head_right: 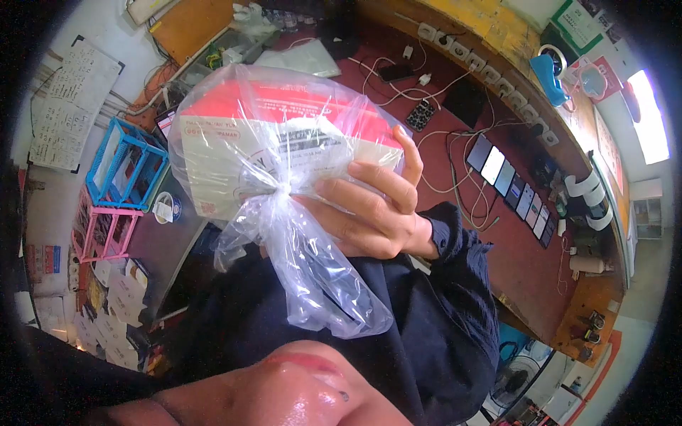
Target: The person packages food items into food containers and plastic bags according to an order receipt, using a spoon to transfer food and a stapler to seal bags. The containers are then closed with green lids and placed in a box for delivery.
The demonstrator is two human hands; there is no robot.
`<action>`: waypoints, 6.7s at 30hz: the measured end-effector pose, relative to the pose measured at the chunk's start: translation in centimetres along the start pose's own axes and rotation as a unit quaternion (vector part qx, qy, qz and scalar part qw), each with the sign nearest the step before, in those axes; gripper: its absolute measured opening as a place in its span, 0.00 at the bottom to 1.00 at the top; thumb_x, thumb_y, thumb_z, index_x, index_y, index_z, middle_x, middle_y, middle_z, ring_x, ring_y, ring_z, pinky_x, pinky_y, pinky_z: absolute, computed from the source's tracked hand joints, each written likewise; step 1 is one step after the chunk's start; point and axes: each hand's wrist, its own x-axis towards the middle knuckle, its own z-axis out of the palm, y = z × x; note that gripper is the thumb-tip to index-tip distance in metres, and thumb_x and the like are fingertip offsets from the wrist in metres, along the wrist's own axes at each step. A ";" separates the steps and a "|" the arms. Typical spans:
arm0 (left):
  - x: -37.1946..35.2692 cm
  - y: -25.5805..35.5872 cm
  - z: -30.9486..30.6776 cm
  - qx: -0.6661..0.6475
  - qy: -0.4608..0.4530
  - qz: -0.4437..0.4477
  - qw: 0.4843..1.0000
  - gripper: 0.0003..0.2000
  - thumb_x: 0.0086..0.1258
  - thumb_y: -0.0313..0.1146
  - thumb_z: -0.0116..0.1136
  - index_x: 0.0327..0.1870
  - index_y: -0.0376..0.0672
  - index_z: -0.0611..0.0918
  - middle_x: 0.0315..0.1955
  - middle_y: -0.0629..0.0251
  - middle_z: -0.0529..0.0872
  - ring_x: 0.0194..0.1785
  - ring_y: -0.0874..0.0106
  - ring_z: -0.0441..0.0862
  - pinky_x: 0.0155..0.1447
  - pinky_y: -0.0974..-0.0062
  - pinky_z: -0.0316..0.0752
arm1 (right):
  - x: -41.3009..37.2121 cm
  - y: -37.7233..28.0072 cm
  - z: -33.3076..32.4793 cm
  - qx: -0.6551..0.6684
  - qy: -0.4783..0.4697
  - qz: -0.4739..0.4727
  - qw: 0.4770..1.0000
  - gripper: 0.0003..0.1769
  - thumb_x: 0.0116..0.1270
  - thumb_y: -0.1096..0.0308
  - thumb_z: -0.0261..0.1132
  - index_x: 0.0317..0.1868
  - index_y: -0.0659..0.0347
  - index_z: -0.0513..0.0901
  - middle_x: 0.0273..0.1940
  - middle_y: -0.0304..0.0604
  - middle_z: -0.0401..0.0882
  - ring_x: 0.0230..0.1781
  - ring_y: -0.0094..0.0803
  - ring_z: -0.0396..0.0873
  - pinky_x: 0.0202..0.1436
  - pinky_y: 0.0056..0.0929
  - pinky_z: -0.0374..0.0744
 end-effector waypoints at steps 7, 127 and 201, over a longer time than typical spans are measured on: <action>0.1 -1.3 -0.7 0.007 0.008 -0.028 1.000 0.35 0.67 0.63 0.42 0.68 0.48 0.59 0.62 0.65 0.68 0.64 0.65 0.67 0.64 0.61 0.68 | 0.3 0.0 -1.9 -0.006 -0.041 -0.026 0.999 0.17 0.44 0.61 0.72 0.38 0.51 0.83 0.36 0.33 0.80 0.42 0.32 0.75 0.56 0.49 0.67; 24.3 0.1 -39.3 0.544 0.230 -0.054 0.805 0.14 0.72 0.38 0.50 0.41 0.34 0.79 0.26 0.66 0.80 0.30 0.76 0.75 0.35 0.76 0.71 | 22.2 65.1 3.5 -0.184 0.008 0.378 0.907 0.16 0.54 0.58 0.70 0.24 0.64 0.83 0.17 0.37 0.75 0.18 0.22 0.72 0.22 0.25 0.72; 43.1 -20.8 21.3 0.138 -0.242 -0.077 0.957 0.13 0.71 0.37 0.53 0.45 0.37 0.81 0.25 0.65 0.82 0.23 0.72 0.81 0.29 0.74 0.78 | -4.8 46.7 -31.9 0.006 -0.144 0.696 0.703 0.17 0.67 0.65 0.59 0.51 0.67 0.76 0.39 0.47 0.82 0.19 0.20 0.77 0.24 0.16 0.80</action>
